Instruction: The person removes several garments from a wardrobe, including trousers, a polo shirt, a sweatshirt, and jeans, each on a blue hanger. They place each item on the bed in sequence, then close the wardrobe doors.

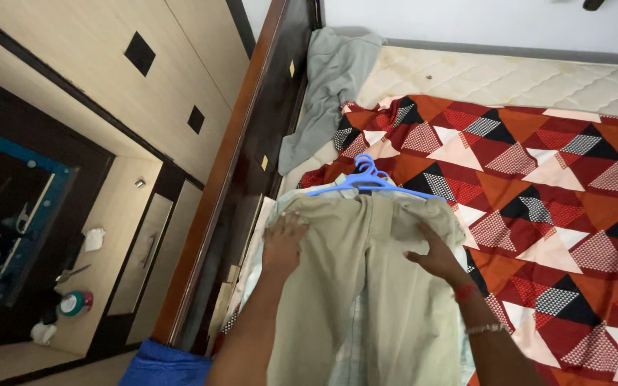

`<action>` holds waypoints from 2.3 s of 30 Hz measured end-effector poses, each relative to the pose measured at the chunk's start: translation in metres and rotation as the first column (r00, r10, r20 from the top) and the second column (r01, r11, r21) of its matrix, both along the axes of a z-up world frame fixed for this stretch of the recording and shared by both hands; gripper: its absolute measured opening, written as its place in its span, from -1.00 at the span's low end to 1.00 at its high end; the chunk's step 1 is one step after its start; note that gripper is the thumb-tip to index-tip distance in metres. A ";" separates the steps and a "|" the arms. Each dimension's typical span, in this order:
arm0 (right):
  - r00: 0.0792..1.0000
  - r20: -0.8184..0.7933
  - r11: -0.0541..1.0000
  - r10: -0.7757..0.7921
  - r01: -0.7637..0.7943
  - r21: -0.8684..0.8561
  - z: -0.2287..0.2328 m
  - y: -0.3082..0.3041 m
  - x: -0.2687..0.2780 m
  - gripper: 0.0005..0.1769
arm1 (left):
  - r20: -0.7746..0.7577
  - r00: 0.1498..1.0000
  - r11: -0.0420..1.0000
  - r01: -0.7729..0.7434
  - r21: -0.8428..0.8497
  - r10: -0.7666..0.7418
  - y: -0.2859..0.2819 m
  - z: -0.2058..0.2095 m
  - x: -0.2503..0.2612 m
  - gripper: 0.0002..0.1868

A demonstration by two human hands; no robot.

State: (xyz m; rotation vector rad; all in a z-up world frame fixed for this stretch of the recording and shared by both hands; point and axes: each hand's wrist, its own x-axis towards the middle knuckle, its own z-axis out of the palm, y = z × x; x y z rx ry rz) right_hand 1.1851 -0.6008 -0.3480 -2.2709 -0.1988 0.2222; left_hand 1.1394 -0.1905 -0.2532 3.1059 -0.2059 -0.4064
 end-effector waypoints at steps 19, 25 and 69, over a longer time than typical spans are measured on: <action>0.863 -0.200 0.703 -0.464 0.496 0.510 0.158 0.086 -0.085 -0.71 | -0.439 0.653 -0.421 -0.197 -0.885 0.617 -0.060 0.001 -0.032 -0.68; 0.830 -0.118 0.630 -0.545 0.499 0.595 0.214 0.099 -0.129 -0.77 | -0.410 0.687 -0.464 -0.119 -0.878 0.600 -0.057 0.098 -0.084 -0.67; 0.934 -0.322 0.312 -0.156 0.356 0.881 0.276 0.044 -0.355 -0.68 | -0.325 0.538 -0.467 0.149 -0.871 0.778 -0.169 0.219 -0.407 -0.76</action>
